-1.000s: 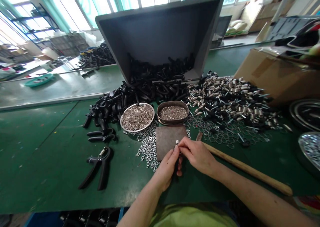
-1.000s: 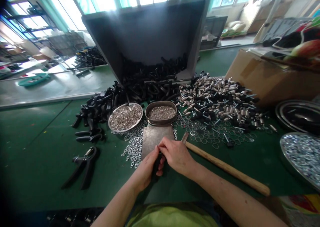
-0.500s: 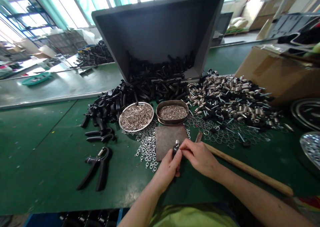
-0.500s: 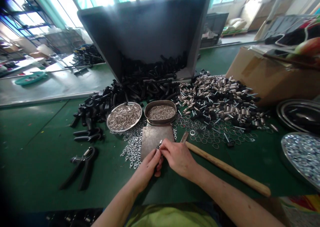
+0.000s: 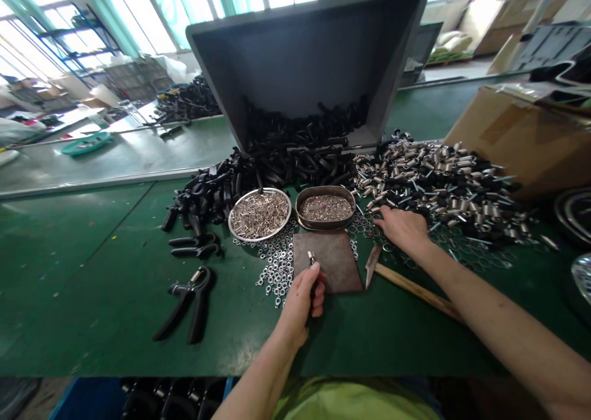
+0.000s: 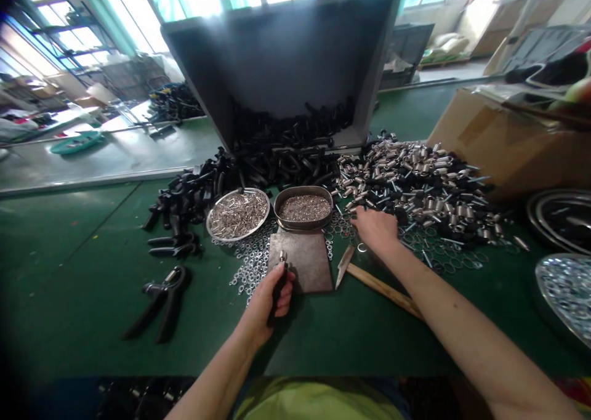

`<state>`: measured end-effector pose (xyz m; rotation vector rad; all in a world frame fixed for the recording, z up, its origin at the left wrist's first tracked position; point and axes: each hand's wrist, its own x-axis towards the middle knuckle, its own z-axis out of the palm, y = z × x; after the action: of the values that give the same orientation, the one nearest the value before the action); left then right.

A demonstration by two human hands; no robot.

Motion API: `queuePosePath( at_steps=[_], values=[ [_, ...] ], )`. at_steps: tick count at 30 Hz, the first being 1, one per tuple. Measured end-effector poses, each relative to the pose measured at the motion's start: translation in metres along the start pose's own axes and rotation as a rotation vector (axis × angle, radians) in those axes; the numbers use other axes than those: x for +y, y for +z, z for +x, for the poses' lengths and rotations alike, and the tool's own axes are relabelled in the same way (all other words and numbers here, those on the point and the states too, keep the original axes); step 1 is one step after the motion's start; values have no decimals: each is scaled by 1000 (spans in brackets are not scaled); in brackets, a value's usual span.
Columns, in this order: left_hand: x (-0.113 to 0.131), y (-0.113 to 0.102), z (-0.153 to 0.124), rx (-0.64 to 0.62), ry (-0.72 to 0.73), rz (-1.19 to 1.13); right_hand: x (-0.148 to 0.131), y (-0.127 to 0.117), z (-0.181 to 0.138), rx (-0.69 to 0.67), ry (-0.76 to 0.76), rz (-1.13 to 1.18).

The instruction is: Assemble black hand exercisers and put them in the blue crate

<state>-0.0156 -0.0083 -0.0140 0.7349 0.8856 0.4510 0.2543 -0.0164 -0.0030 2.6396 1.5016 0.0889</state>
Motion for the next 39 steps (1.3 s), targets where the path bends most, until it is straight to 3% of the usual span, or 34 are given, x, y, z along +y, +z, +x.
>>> queuePosePath(
  at_steps=[3,6,9,12,14,20,23,26,28,31,32,35,36,39],
  values=[
    [4,-1,2,-13,-25,-172,4,2,3,-24,39,-10],
    [10,-1,6,21,-80,-333,4,-6,-10,109,62,84],
    [14,-2,9,35,-95,-486,-4,-20,-37,293,-117,385],
    [15,0,9,-15,-73,-585,-25,-36,-72,283,-344,820],
    [13,3,9,-35,-48,-602,-43,-42,-93,262,-450,994],
    [4,14,1,3,-6,-604,-86,-33,-119,385,-699,891],
    [1,15,-3,63,67,-579,-96,-27,-119,371,-594,805],
    [0,14,-6,110,195,-490,-97,-29,-115,95,-400,788],
    [0,12,-6,146,232,-463,-97,-32,-113,49,-407,839],
    [0,10,-7,162,295,-398,-99,-31,-114,185,-535,930],
    [0,9,-8,159,333,-338,-100,-30,-114,150,-539,965],
    [0,7,-9,152,419,-164,-100,-29,-115,-123,-425,1065],
    [1,6,-9,160,426,-152,-100,-30,-115,-147,-412,1073],
    [4,2,-8,187,421,-177,-102,-32,-116,24,-497,1083]
  ],
)
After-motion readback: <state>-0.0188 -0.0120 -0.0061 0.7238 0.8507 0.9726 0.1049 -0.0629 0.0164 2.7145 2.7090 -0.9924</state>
